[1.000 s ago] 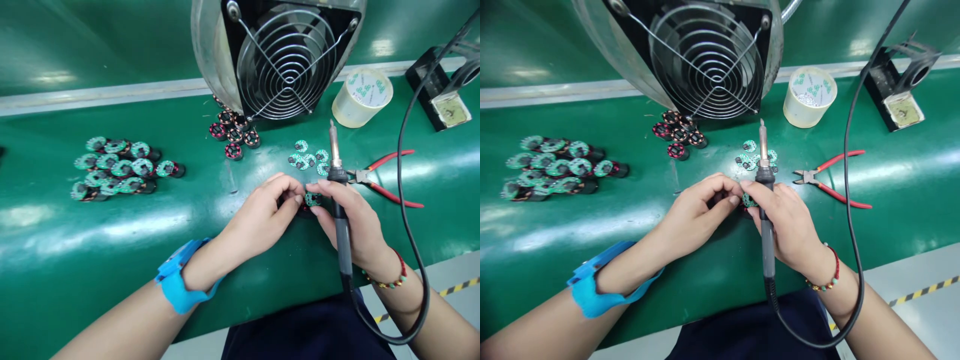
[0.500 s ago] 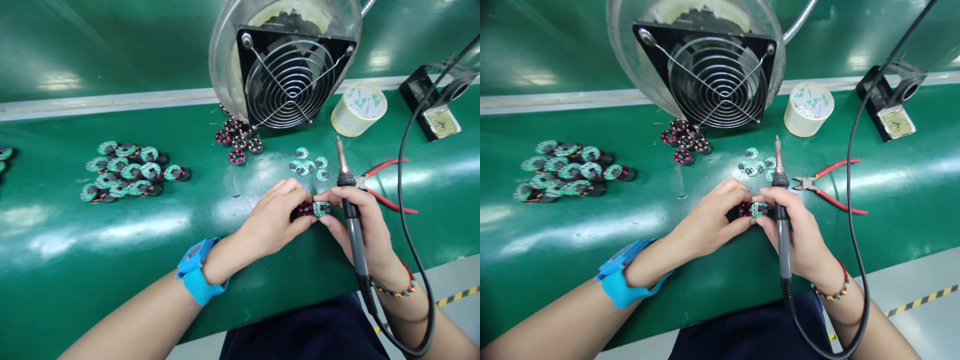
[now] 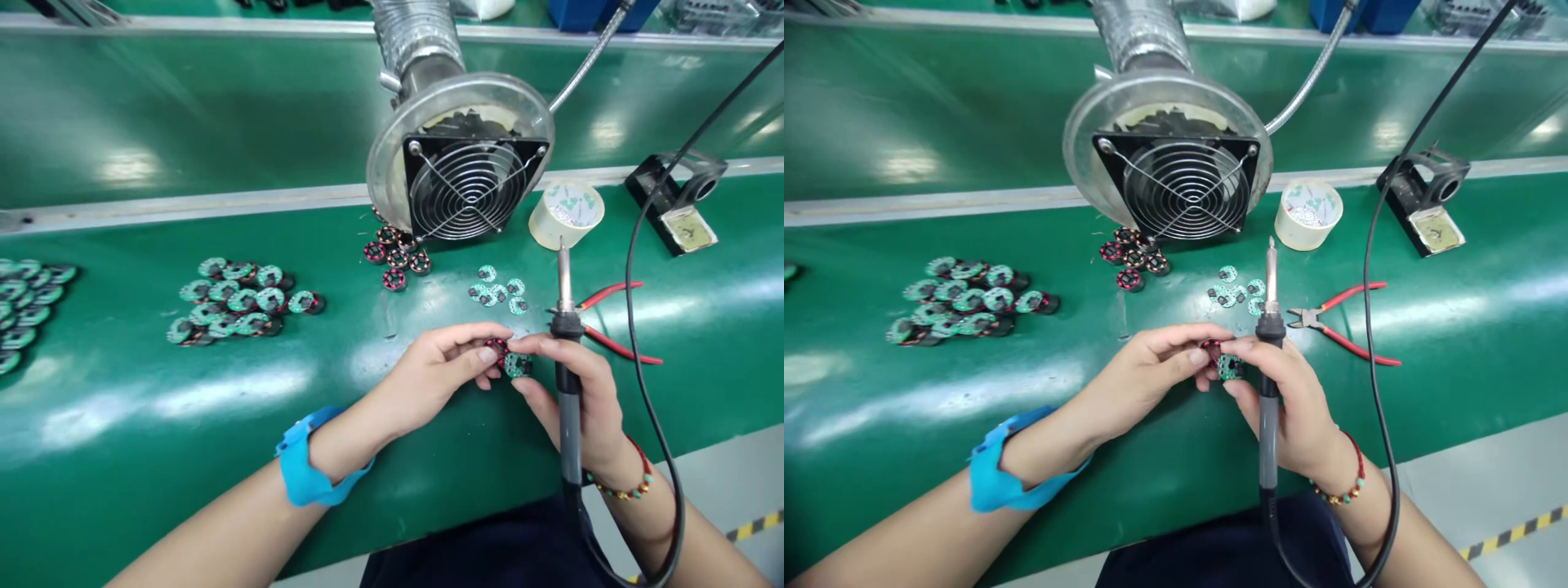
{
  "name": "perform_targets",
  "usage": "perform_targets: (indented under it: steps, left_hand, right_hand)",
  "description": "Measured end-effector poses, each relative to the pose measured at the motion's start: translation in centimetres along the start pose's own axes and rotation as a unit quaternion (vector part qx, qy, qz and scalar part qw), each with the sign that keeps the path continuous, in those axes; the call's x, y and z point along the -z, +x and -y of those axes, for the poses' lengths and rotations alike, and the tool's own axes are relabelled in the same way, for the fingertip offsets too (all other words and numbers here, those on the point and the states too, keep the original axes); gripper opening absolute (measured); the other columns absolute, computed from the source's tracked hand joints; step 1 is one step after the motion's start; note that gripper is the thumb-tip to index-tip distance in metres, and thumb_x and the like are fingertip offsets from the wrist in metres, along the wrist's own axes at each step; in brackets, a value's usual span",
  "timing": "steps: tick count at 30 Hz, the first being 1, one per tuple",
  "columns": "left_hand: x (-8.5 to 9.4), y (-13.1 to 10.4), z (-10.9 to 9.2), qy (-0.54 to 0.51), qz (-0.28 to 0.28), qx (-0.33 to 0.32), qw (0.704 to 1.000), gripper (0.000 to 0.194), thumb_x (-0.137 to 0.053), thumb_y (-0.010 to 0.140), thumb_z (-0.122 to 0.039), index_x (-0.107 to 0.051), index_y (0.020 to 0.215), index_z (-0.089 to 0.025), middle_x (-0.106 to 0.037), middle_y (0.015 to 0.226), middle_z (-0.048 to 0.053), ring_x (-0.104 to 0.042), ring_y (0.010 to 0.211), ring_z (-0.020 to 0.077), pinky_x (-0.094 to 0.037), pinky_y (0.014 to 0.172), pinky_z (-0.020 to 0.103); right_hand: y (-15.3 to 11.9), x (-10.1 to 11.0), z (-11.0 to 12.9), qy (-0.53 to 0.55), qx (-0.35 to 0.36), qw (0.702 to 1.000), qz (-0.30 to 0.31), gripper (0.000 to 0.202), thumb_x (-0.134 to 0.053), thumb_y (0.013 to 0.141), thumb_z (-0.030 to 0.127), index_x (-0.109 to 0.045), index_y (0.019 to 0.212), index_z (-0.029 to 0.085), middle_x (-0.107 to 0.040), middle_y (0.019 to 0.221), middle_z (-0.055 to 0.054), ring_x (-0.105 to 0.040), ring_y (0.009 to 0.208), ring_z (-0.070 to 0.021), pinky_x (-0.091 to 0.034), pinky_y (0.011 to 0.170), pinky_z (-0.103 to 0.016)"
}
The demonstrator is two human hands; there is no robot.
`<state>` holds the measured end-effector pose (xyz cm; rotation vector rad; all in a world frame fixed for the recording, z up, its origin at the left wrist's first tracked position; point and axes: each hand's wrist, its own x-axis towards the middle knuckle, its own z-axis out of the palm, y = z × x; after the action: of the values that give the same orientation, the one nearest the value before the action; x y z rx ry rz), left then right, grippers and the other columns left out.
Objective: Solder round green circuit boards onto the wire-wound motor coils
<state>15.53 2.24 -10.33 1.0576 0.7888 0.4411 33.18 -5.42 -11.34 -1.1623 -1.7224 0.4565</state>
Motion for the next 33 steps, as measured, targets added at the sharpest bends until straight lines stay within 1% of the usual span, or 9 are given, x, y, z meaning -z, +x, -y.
perform_targets:
  steps: [2, 4, 10, 13, 18, 23, 26, 29, 33]
  left_hand:
    - [-0.3, -0.1, 0.1, -0.061, -0.007, 0.024, 0.998, 0.027, -0.063, 0.086, -0.027, -0.071, 0.110, -0.018, -0.068, 0.081, 0.002, -0.059, 0.066, 0.0107, -0.051, 0.070, 0.027]
    - [-0.6, -0.3, 0.2, -0.097, -0.015, 0.043, 0.994, 0.027, -0.064, 0.085, -0.028, -0.072, 0.109, -0.019, -0.071, 0.085, 0.003, -0.059, 0.065, 0.0100, -0.052, 0.071, 0.027]
    - [-1.9, -0.5, 0.4, -0.125, -0.027, 0.066, 0.990, 0.029, -0.062, 0.086, -0.027, -0.072, 0.112, -0.019, -0.074, 0.106, 0.007, -0.066, 0.078, 0.0143, -0.053, 0.079, 0.030]
    - [-2.1, -0.6, 0.5, -0.107, -0.041, 0.055, 0.992, 0.029, -0.059, 0.088, -0.028, -0.072, 0.113, -0.019, -0.074, 0.107, 0.007, -0.067, 0.083, 0.0166, -0.055, 0.079, 0.031]
    - [-2.2, -0.8, 0.4, -0.106, -0.024, 0.028, 0.994, 0.029, -0.051, 0.093, -0.030, -0.072, 0.108, -0.017, -0.073, 0.111, 0.007, -0.068, 0.096, 0.0184, -0.054, 0.090, 0.034]
    - [-2.3, -1.0, 0.5, -0.063, -0.034, -0.006, 0.997, 0.025, -0.051, 0.091, -0.026, -0.064, 0.111, -0.016, -0.069, 0.113, 0.007, -0.065, 0.103, 0.0174, -0.054, 0.092, 0.032]
    - [-2.4, -1.0, 0.8, -0.033, -0.070, -0.016, 0.997, 0.019, -0.060, 0.083, -0.016, -0.058, 0.102, -0.017, -0.068, 0.102, 0.004, -0.065, 0.096, 0.0143, -0.054, 0.086, 0.028]
    - [-2.4, -0.9, 1.0, -0.013, -0.105, -0.018, 0.994, 0.015, -0.061, 0.081, -0.015, -0.056, 0.094, -0.018, -0.067, 0.091, 0.002, -0.064, 0.087, 0.0129, -0.054, 0.079, 0.027]
    - [-1.9, -0.9, 0.7, 0.062, -0.115, -0.034, 0.991, 0.018, -0.057, 0.084, -0.017, -0.063, 0.101, -0.018, -0.070, 0.094, 0.004, -0.065, 0.087, 0.0151, -0.055, 0.077, 0.029]
  right_hand:
    - [0.0, -0.1, 0.0, 0.007, 0.015, 1.000, 0.005, 0.061, -0.065, 0.080, 0.004, -0.047, 0.134, 0.026, -0.070, 0.112, -0.007, -0.067, 0.103, -0.0217, -0.057, 0.090, -0.042]
    - [0.0, -0.2, 0.1, 0.008, 0.026, 1.000, 0.002, 0.062, -0.064, 0.080, 0.004, -0.046, 0.134, 0.028, -0.069, 0.111, -0.007, -0.067, 0.102, -0.0225, -0.058, 0.087, -0.044]
    - [0.0, -0.8, 0.1, -0.045, 0.054, 0.997, -0.007, 0.057, -0.063, 0.081, 0.007, -0.046, 0.133, 0.028, -0.071, 0.104, -0.007, -0.069, 0.093, -0.0230, -0.058, 0.079, -0.044]
    - [-0.1, -1.3, 0.0, -0.075, 0.047, 0.996, -0.011, 0.058, -0.062, 0.082, 0.007, -0.045, 0.134, 0.028, -0.070, 0.105, -0.008, -0.068, 0.094, -0.0229, -0.059, 0.078, -0.043]
    - [-0.2, -1.5, -0.1, -0.120, 0.033, 0.992, 0.011, 0.059, -0.061, 0.085, 0.010, -0.042, 0.137, 0.029, -0.068, 0.110, -0.009, -0.067, 0.095, -0.0237, -0.060, 0.076, -0.042]
    - [-0.2, -1.5, 0.0, -0.163, 0.025, 0.986, 0.007, 0.061, -0.060, 0.087, 0.012, -0.039, 0.141, 0.030, -0.067, 0.104, -0.009, -0.065, 0.092, -0.0246, -0.059, 0.070, -0.040]
    - [-0.3, -1.5, 0.0, -0.174, 0.024, 0.984, 0.018, 0.059, -0.058, 0.087, 0.011, -0.039, 0.140, 0.029, -0.067, 0.105, -0.009, -0.065, 0.093, -0.0249, -0.059, 0.071, -0.040]
    - [-0.3, -1.6, 0.1, -0.169, 0.023, 0.985, 0.022, 0.058, -0.058, 0.087, 0.009, -0.040, 0.138, 0.029, -0.066, 0.106, -0.008, -0.064, 0.093, -0.0242, -0.058, 0.073, -0.040]
    - [-0.3, -1.6, 0.2, -0.152, 0.017, 0.988, 0.018, 0.055, -0.060, 0.086, 0.013, -0.042, 0.135, 0.028, -0.067, 0.102, -0.008, -0.066, 0.092, -0.0249, -0.059, 0.073, -0.042]
